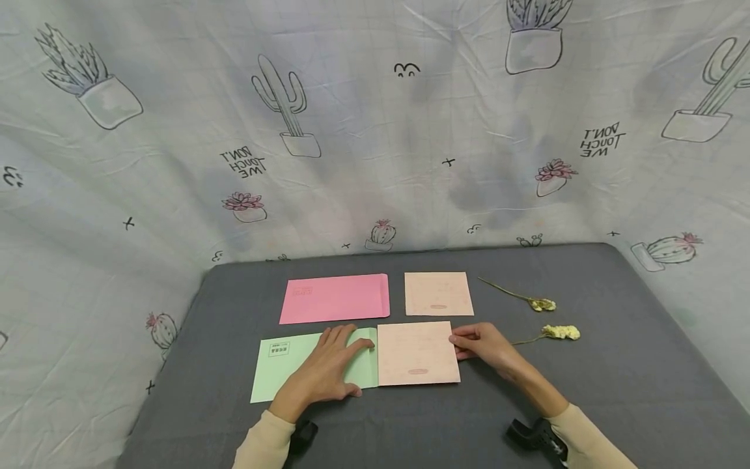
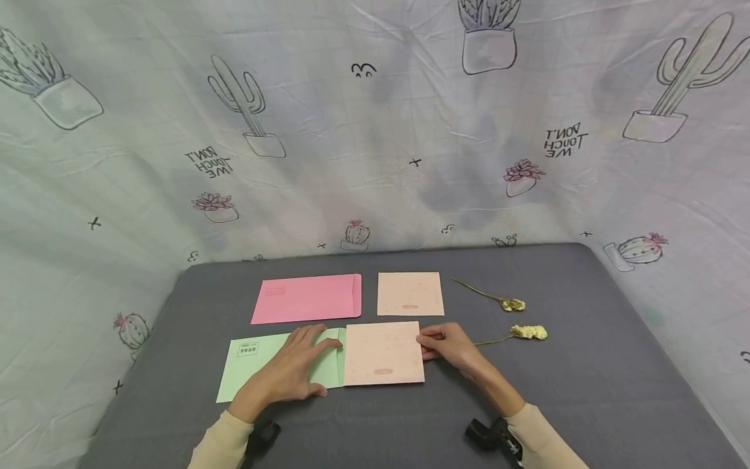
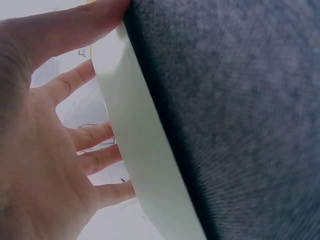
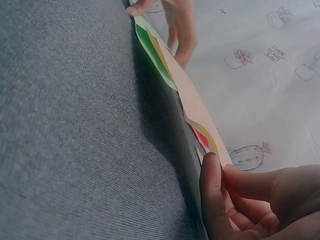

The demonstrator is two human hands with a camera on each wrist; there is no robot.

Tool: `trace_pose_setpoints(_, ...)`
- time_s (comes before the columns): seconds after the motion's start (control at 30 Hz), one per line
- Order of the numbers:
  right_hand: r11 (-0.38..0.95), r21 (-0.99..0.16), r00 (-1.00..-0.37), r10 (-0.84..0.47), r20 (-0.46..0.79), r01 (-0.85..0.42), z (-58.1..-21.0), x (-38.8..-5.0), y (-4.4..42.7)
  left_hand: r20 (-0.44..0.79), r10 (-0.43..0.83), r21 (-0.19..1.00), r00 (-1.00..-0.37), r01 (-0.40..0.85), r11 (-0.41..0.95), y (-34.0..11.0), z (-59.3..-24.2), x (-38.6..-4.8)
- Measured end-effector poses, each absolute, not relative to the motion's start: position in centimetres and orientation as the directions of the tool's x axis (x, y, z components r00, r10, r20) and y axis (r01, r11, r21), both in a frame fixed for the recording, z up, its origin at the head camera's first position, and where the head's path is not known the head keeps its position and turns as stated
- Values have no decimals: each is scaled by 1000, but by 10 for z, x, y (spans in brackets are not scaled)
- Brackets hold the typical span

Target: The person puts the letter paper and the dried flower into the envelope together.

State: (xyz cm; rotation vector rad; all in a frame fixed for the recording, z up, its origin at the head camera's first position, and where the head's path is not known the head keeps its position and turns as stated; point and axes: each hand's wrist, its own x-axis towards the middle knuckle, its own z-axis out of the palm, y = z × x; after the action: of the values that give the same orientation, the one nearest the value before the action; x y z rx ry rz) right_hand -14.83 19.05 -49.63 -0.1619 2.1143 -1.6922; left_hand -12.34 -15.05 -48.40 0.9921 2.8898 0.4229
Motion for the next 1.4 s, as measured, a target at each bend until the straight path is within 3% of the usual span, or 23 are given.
trace_pose_setpoints(1.4,277,-954,-918,-336,-212,119,-503,-153,168,48,602,276,-797,590,759,-151,-486,-121)
